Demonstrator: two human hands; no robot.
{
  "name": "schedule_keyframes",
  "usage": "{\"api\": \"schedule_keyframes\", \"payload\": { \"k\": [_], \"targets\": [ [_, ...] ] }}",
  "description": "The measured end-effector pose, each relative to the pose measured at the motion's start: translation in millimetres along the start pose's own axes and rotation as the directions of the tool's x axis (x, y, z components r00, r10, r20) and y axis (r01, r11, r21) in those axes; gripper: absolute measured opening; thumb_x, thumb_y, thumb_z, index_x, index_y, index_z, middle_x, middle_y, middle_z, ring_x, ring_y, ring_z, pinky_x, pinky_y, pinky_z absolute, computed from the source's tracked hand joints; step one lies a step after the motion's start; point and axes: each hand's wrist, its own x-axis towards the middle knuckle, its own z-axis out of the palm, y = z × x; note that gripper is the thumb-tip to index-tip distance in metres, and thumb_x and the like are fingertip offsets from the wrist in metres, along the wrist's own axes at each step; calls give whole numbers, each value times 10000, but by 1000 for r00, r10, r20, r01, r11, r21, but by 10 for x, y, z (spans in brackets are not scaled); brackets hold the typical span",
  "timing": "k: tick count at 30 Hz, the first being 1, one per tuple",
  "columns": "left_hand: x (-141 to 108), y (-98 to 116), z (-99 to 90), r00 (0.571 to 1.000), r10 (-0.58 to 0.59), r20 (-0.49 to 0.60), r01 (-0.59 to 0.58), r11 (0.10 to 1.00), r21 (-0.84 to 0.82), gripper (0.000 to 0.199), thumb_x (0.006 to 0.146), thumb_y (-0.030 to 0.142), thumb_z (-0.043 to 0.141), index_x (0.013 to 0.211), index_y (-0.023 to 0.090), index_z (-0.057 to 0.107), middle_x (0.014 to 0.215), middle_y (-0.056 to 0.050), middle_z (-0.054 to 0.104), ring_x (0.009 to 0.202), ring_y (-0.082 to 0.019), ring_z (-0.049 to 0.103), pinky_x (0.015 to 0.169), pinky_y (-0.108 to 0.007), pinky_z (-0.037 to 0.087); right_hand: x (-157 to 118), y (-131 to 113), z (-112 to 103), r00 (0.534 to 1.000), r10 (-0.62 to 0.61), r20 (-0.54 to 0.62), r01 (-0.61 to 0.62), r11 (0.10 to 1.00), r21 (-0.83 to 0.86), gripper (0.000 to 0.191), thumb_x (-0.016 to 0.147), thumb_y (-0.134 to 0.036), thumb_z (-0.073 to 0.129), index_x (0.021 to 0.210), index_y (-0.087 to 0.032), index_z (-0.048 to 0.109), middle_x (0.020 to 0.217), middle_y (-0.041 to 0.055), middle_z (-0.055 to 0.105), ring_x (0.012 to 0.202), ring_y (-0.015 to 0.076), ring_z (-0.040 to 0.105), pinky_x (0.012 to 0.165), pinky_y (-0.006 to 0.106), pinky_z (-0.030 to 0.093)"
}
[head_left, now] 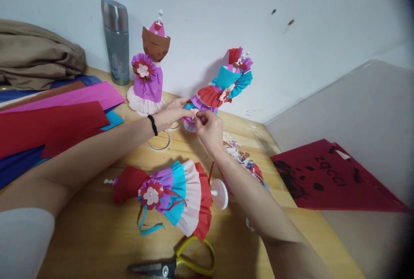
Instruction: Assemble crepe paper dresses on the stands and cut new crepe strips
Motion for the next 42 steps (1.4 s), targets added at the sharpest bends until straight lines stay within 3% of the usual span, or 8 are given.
{"api": "schedule_keyframes", "payload": {
  "k": [9, 24, 31, 42],
  "targets": [
    [8, -37, 2, 1000, 10, 13, -10, 999, -33, 297, 606, 111, 729, 899, 104, 681, 811, -14, 681, 744, -111, 610, 721, -228, 474, 8, 4, 41, 997, 71, -6, -70, 995, 66, 111, 782, -275, 546, 766, -191, 617, 665, 26, 640, 581, 167, 547, 570, 290, 388],
    [16, -41, -29, 999, -30, -17, 30, 1000, 9, 300, 627, 150, 754, 912, 101, 672, 825, -26, 680, 716, -114, 615, 689, -235, 479, -19, -49, -6, 999, 34, 13, -34, 998, 47, 131, 801, -317, 571, 736, -205, 593, 663, 29, 633, 610, 174, 558, 579, 286, 391],
    [-14, -25, -23, 999, -31, 23, 31, 999, -28, 323, 618, 130, 746, 931, 115, 666, 841, -16, 676, 748, -115, 610, 725, -237, 471, 1, -3, 17, 999, 29, 39, -29, 1000, -3, 134, 812, -287, 555, 714, -202, 588, 672, 33, 640, 603, 167, 544, 569, 276, 365],
    [11, -86, 4, 999, 49, -20, -50, 998, -23, 325, 614, 79, 731, 935, 94, 685, 839, -21, 682, 748, -108, 602, 738, -221, 463, -37, -37, 26, 999, 11, 43, -13, 1000, 26, 169, 805, -304, 560, 685, -200, 617, 610, 23, 629, 525, 158, 510, 534, 272, 341]
  ]
}}
